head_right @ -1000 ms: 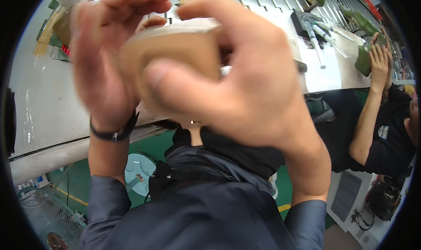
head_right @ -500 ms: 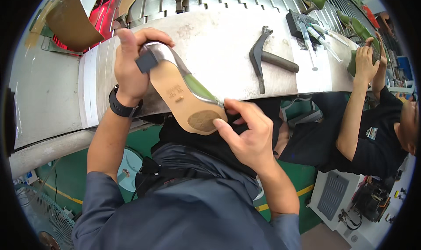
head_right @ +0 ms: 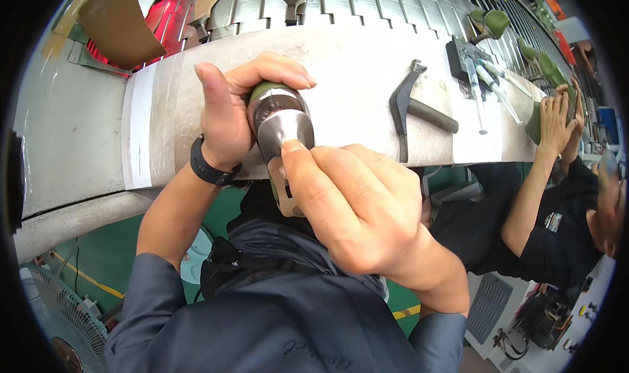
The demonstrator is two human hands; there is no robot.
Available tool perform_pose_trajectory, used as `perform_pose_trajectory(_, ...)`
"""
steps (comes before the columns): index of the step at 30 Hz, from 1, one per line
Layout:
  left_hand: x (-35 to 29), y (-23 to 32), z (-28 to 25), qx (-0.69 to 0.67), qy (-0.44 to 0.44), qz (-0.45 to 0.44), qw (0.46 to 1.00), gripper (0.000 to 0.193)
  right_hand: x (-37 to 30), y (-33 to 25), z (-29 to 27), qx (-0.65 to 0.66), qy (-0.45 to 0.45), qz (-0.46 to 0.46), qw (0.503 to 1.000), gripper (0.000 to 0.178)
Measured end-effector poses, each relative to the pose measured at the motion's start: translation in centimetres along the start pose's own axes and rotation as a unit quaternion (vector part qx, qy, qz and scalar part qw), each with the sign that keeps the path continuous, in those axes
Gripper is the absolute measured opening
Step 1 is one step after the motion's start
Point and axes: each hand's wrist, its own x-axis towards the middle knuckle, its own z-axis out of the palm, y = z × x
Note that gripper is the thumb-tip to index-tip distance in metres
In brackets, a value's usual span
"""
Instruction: The person assembles high-heeled shoes by taking shoe uppers on lasts and soles from a conveyor line, pressing the soles onto the shoe uppers by hand, and tapping the edges and heels with a hammer.
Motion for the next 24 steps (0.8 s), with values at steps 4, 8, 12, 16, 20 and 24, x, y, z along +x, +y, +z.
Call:
perform_pose_trajectory(4,0.1,0.1,-0.1,0.023,-0.002,0.000,1.000,0.115,0.1,0.3,1.4,-0.020,-0.005,-0.003,1.000,0.033)
perform_pose_trajectory(8,0.0,-0.2,0.1,0.031,-0.004,0.010,0.999,0.114,-0.3,0.7,2.5,-0.013,0.028,-0.013,0.999,0.033)
perform_pose_trajectory(12,0.1,0.1,0.0,0.057,-0.010,0.021,0.998,0.114,-0.5,0.9,3.1,-0.017,0.044,-0.014,0.999,0.032)
perform_pose_trajectory(16,0.2,0.3,-0.2,0.068,-0.011,0.026,0.997,0.113,-0.5,0.9,3.4,-0.022,0.054,-0.012,0.998,0.029)
perform_pose_trajectory(20,0.2,0.4,-0.1,0.079,-0.012,0.018,0.997,0.116,-0.5,0.3,2.8,-0.019,0.026,0.014,0.999,0.040)
perform_pose_trajectory(24,0.2,0.0,-0.2,0.049,-0.013,0.049,0.998,0.103,-0.7,-0.1,2.5,-0.020,-0.004,0.036,0.999,0.054)
